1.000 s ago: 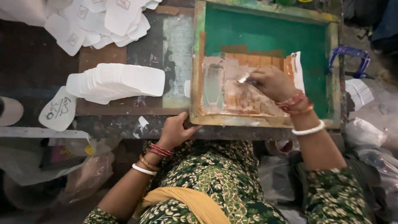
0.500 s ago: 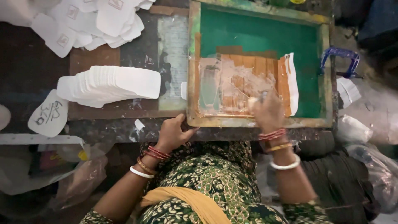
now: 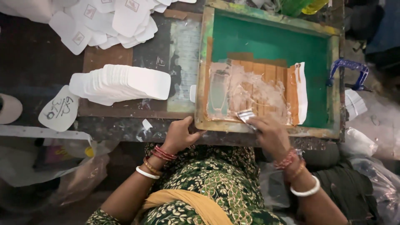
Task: The person performs screen printing on white plastic items using a wooden frame and a squeegee. They repeatedly pull a pinkish substance across the mesh to transfer a design onto the items, then lift the frame to remove the printed piece and place it on a growing pile.
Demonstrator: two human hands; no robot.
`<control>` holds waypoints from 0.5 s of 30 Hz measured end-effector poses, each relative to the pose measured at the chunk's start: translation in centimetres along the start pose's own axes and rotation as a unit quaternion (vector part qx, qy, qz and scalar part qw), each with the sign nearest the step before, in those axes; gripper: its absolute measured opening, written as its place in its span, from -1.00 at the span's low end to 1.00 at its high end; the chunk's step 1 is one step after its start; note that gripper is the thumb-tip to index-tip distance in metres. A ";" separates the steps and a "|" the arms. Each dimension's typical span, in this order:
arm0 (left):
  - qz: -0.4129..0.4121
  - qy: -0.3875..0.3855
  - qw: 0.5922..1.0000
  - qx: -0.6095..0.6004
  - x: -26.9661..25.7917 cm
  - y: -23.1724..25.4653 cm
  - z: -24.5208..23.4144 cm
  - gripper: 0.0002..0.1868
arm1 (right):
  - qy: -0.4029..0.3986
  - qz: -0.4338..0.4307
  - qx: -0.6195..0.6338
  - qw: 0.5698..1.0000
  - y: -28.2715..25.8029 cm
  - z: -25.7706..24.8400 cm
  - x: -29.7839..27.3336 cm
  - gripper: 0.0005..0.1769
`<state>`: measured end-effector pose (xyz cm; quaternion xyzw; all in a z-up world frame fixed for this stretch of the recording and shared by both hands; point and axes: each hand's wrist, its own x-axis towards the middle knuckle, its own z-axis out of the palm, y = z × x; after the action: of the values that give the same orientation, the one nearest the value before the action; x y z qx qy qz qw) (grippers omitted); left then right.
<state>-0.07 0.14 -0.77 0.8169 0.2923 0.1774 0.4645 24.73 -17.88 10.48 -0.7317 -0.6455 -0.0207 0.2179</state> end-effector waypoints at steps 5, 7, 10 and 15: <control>-0.003 -0.009 1.000 0.009 -0.3 0.1 0.0 -0.50 | -0.026 0.036 0.023 0.999 4.2 0.3 4.1 -0.93; 0.008 -0.004 1.000 0.014 -0.3 0.1 0.0 -0.50 | -0.010 0.023 0.025 0.999 4.6 0.8 6.6 -0.97; -0.009 -0.005 1.000 0.003 -0.4 0.2 -0.1 -0.48 | -0.086 0.015 -0.018 0.996 3.7 0.9 8.0 -0.96; 0.006 0.003 1.000 0.002 -0.3 0.4 -0.1 -0.51 | -0.226 -0.173 0.047 0.958 3.9 -1.1 6.8 -0.84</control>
<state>-0.23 -0.15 -0.34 0.8193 0.2887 0.1822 0.4607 29.85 -12.18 12.45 -0.5837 -0.7947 0.1377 0.0935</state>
